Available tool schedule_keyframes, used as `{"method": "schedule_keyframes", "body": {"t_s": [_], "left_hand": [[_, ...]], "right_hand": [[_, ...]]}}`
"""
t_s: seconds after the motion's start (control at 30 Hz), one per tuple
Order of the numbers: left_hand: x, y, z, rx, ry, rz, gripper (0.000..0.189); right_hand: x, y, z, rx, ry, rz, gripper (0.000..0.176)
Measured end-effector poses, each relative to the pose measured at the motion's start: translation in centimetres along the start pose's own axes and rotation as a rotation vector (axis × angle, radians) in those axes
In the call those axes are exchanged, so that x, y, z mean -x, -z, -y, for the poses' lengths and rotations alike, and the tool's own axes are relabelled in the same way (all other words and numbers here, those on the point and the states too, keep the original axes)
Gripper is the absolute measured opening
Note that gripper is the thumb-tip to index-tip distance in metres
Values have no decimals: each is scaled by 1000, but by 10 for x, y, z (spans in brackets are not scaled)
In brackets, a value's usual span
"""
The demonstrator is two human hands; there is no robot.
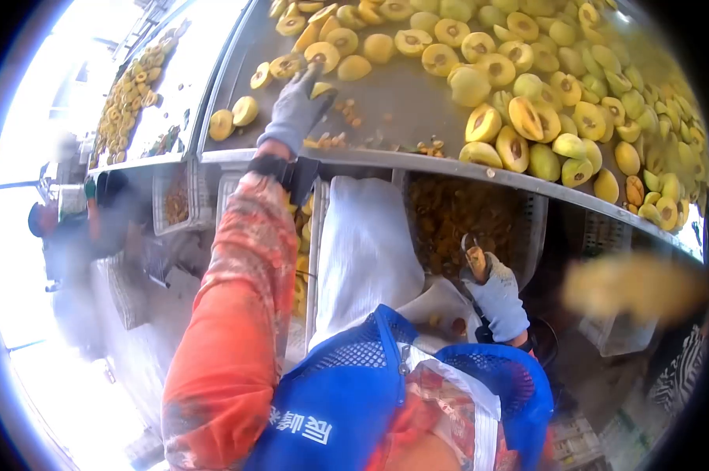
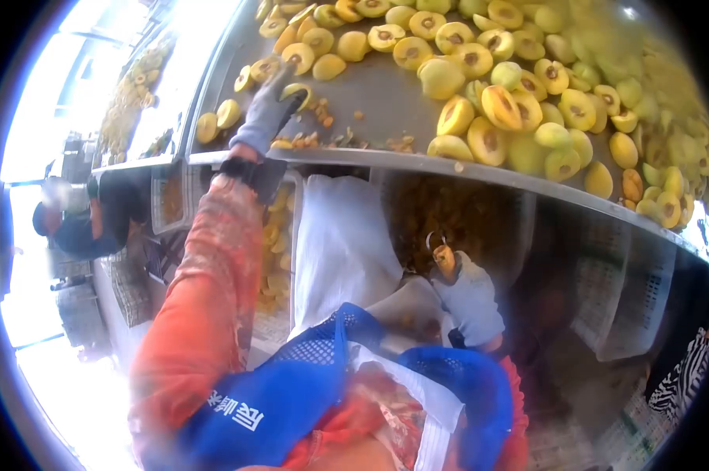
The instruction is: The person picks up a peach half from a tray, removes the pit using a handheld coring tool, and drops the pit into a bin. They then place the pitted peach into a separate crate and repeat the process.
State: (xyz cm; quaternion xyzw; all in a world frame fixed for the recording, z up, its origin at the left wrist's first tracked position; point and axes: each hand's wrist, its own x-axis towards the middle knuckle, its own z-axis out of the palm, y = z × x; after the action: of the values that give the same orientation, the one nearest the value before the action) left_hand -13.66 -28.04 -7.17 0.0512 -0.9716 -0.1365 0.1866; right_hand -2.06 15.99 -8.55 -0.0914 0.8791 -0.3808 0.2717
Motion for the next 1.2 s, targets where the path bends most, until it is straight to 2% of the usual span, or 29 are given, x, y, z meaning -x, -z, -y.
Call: {"method": "schedule_keyframes", "body": {"t_s": [0.03,0.07,0.13,0.17,0.2,0.27,0.3,0.33,0.4,0.43,0.5,0.53,0.6,0.7,0.73,0.77,0.83,0.9,0.93,0.97,1.03,1.13,1.17,1.2], "left_hand": [[-7,-22,15,-90,-58,74,60],[-13,-30,12,-249,-10,201,56],[-29,-40,41,-11,62,249,54],[-29,-22,23,172,136,314,52],[-22,-18,24,532,252,283,56],[-5,15,-12,1092,628,239,57],[8,16,-24,1121,530,196,57],[21,16,-37,1153,432,153,58],[45,30,-81,1244,407,213,56],[57,37,-102,1288,396,244,56],[73,31,-124,1712,503,424,54],[83,23,-128,1771,412,508,53],[103,11,-145,1565,172,437,56],[122,16,-185,831,-236,31,72],[120,24,-200,1192,-83,58,70],[119,28,-215,1544,86,87,69],[116,40,-231,1832,355,194,66],[114,47,-238,1708,509,341,65],[115,42,-229,1473,288,351,67],[116,31,-213,1229,74,352,69],[132,23,-196,728,-223,236,78],[142,11,-196,1068,-10,272,81],[141,9,-199,1197,61,251,74],[138,10,-199,1082,-66,212,71]], "right_hand": [[0,-1,-3,-15,6,-18,40],[0,-2,-4,-32,10,-34,41],[0,-3,0,-56,13,-37,41],[-3,-6,-1,-91,16,-20,41],[-7,-10,0,-127,23,-2,41],[-13,-2,30,-199,36,53,39],[-17,0,45,-229,44,78,38],[-23,-4,50,-178,176,5,39],[-31,-14,56,-62,431,-139,40],[-34,-13,65,-39,415,-139,40],[-37,-9,85,2,378,-147,40],[-35,-6,91,9,368,-148,40],[-29,0,98,18,342,-153,39],[-18,-4,88,-83,368,-273,31],[-16,-5,86,-146,400,-318,29],[-11,-2,88,-463,244,-185,30],[1,7,93,-1082,-89,98,31],[-7,4,82,-937,94,-60,34],[-11,3,77,-866,180,-137,36],[-15,5,74,-632,304,-280,37],[-18,8,69,-142,530,-533,39],[-1,10,75,-166,381,-523,40],[3,5,73,-151,374,-486,35],[6,-3,67,-135,366,-448,32]]}}
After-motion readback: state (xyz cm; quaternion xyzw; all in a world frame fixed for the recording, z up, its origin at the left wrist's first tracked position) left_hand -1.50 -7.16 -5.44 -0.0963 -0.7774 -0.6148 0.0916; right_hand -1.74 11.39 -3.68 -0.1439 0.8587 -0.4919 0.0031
